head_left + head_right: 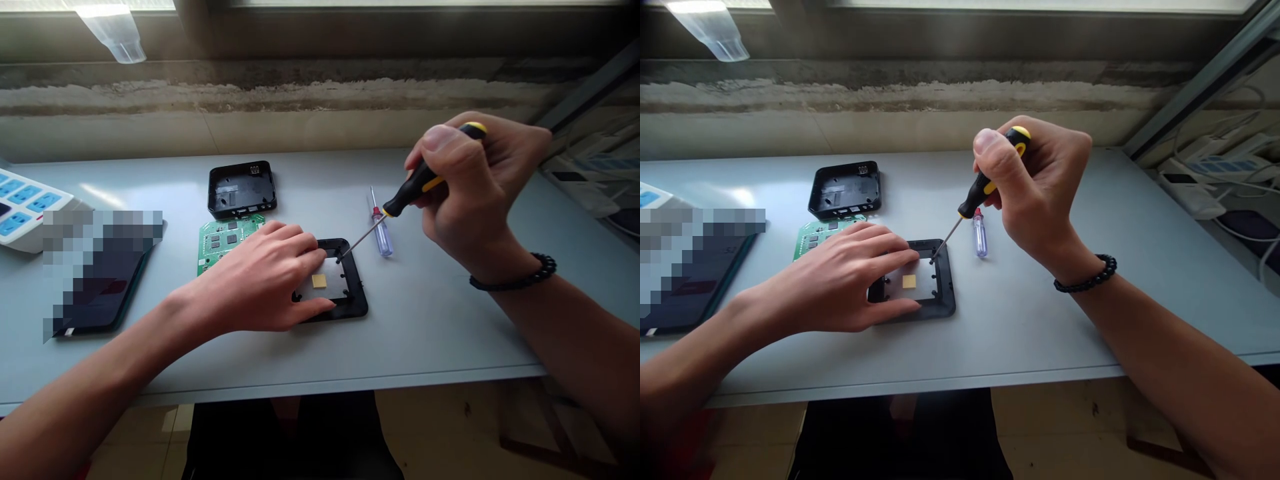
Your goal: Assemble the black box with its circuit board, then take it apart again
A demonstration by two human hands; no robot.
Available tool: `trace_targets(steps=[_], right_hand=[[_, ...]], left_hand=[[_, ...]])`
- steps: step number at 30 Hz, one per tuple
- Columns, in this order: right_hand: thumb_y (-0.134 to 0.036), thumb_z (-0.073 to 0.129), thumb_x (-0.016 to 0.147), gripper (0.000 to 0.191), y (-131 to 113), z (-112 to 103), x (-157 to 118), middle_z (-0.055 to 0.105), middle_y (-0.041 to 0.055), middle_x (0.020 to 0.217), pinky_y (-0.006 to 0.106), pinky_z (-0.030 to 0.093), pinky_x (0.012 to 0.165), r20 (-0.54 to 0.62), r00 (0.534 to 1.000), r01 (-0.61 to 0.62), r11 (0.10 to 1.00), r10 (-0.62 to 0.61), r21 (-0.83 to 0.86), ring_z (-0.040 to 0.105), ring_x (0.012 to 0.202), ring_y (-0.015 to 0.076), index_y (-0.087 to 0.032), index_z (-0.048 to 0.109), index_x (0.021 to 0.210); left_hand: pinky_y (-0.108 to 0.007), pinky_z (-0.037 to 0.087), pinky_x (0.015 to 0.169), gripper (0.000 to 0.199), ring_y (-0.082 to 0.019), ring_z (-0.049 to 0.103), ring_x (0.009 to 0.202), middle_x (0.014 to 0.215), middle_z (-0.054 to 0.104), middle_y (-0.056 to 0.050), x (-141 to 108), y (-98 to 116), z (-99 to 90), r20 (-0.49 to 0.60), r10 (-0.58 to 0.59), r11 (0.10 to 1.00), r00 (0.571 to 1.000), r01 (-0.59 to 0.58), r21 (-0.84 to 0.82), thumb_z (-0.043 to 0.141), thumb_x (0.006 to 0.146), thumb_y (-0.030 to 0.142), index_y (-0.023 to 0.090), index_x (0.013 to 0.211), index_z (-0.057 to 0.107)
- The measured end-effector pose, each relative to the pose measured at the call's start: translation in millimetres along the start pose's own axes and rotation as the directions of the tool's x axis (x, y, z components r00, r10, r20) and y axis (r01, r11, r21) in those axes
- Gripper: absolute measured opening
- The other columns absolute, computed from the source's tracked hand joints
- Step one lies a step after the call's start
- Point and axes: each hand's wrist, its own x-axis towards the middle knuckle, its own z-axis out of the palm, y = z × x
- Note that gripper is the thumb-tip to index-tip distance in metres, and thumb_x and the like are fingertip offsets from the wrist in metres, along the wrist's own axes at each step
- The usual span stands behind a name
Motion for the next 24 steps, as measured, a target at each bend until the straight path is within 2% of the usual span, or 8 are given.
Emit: trace_targets(steps=[5, 24], right_hand=[[-0.025, 0.071, 0.085, 0.028, 5.3, 0.3, 0.2, 0.053, -0.0042, 0.051, 0.019, 0.027, 0.037, 0.010, 0.995, 0.104, 0.995, -0.103, -0.015, 0.042, 0.039, 0.0029, -0.016, 0.065, 0.059], [-0.021, 0.067, 0.083, 0.027, 3.4, 3.4, -1.0, 0.052, -0.0027, 0.050, 0.021, 0.024, 0.040, 0.002, 0.984, 0.179, 0.983, -0.179, -0.050, 0.043, 0.040, 0.0038, -0.014, 0.062, 0.057]], left_hand=[[-0.044, 0.054, 0.086, 0.043, -0.029, 0.068, 0.090, 0.099, 0.073, -0.012, 0.4, 2.1, 3.7, 0.026, 0.009, 0.999, 1.000, -0.010, 0.042, 0.063, 0.102, 0.051, 0.010, 0.109, 0.076], [-0.042, 0.053, 0.082, 0.044, -0.028, 0.067, 0.087, 0.099, 0.072, -0.012, 0.6, 2.4, 8.4, 0.018, 0.017, 0.998, 1.000, -0.018, 0.066, 0.058, 0.104, 0.051, 0.010, 0.109, 0.075]])
